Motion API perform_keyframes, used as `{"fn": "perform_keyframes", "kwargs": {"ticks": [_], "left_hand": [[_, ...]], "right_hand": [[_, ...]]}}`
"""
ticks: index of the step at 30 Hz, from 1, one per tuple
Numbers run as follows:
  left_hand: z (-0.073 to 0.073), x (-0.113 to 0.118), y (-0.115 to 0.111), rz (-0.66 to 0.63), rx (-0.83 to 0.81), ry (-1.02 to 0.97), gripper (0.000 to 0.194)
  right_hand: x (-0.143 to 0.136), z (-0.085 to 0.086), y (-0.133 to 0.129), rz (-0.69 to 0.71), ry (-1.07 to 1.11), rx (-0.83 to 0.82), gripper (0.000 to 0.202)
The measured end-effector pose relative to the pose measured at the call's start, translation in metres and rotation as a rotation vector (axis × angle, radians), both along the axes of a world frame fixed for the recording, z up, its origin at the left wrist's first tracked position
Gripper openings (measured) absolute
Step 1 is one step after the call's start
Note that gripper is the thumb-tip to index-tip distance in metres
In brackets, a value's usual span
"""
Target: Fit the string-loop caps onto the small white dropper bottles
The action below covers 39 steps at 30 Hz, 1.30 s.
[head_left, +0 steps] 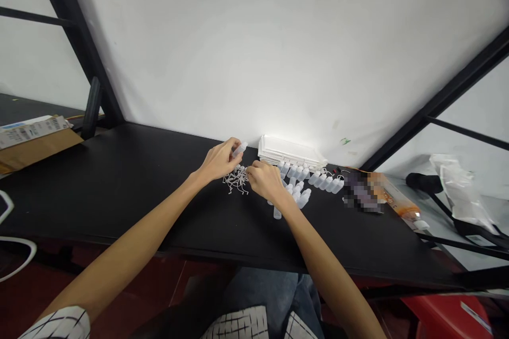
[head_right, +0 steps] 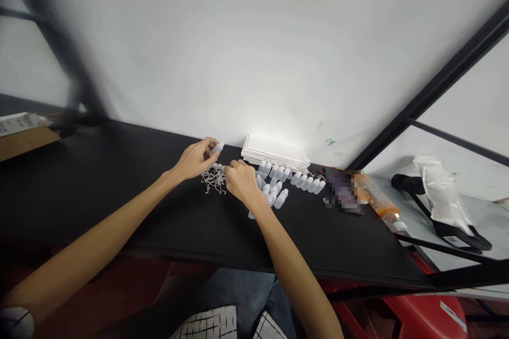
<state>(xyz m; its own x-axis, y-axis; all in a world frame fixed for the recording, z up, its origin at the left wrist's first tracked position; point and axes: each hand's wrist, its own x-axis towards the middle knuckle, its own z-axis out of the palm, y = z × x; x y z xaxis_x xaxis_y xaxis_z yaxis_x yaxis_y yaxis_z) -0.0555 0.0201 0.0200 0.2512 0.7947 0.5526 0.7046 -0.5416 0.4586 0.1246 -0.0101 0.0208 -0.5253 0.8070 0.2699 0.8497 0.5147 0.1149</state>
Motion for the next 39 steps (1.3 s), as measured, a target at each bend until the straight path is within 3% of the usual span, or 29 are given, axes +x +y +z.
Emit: {"fn": "perform_keyframes", "kwargs": {"ticks": [11,18,28,39], "left_hand": [[-0.002,0.0,0.0,0.009,0.03,0.004,0.02],[-0.005,0.009,-0.006,-0.115,0.002,0.032,0.017],[-0.009,0.015,-0.012,-0.178,0.019,0.035,0.018],[-0.009,0.015,-0.011,-0.164,0.039,0.053,0.018]], "right_hand": [[0.016,0.002,0.006,-0.132,0.404,0.128,0.026],[0.02,0.008,0.008,-0.136,0.653,0.17,0.025],[0.019,0.005,0.007,-0.141,0.515,0.186,0.031],[0.019,0.002,0.007,-0.185,0.417,0.238,0.036]]}}
